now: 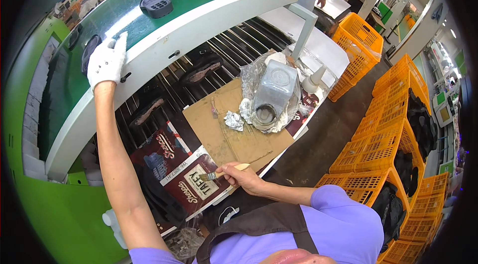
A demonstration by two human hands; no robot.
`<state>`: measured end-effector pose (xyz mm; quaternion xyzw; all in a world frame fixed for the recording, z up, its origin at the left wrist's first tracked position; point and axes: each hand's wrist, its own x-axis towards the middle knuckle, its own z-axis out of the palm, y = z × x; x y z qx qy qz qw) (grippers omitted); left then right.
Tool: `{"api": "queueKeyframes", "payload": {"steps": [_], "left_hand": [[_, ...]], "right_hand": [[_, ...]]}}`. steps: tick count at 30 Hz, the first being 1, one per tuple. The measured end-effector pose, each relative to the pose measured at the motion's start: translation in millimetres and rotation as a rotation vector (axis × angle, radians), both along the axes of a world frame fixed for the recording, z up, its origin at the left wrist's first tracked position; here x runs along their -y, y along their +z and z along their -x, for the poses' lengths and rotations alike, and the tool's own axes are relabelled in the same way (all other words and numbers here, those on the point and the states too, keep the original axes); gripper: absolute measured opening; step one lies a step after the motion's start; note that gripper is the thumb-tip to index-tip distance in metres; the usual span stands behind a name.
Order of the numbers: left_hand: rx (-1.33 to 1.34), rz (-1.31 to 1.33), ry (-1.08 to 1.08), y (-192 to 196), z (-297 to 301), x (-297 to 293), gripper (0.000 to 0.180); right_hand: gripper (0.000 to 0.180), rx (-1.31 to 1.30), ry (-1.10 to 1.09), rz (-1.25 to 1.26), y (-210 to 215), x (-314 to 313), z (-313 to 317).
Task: The person applies a substance to the bottom of black shoe soles using a brush. They hold the sole in their left hand and use the brush in their right hand to cover the surface. The person places the treated sole onto a conveyor belt and repeats the process with another sole.
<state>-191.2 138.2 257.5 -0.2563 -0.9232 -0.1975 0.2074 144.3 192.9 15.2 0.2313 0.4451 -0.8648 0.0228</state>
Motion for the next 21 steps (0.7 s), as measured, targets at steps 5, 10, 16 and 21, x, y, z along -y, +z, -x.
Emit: {"api": "queueKeyframes", "payload": {"steps": [5, 10, 16, 21], "left_hand": [[0.012, -0.004, 0.014, 0.3, 0.5, -0.3, 0.049], [-0.031, -0.072, 0.012, 1.4, -6.4, -1.5, 0.046], [-0.052, -0.095, -0.030, -2.0, -2.1, -0.9, 0.047], [-0.105, -0.037, -0.075, -6.0, 3.0, 0.5, 0.050]], "right_hand": [[0.030, 0.004, 0.013, -0.003, 2.2, 0.4, 2.0], [0.030, 0.004, 0.033, 0.003, 2.7, 1.1, 5.6], [0.026, 0.011, 0.004, 0.048, 6.7, 0.6, 9.1], [0.027, 0.008, 0.009, 0.037, 4.2, 1.3, 7.8]]}}
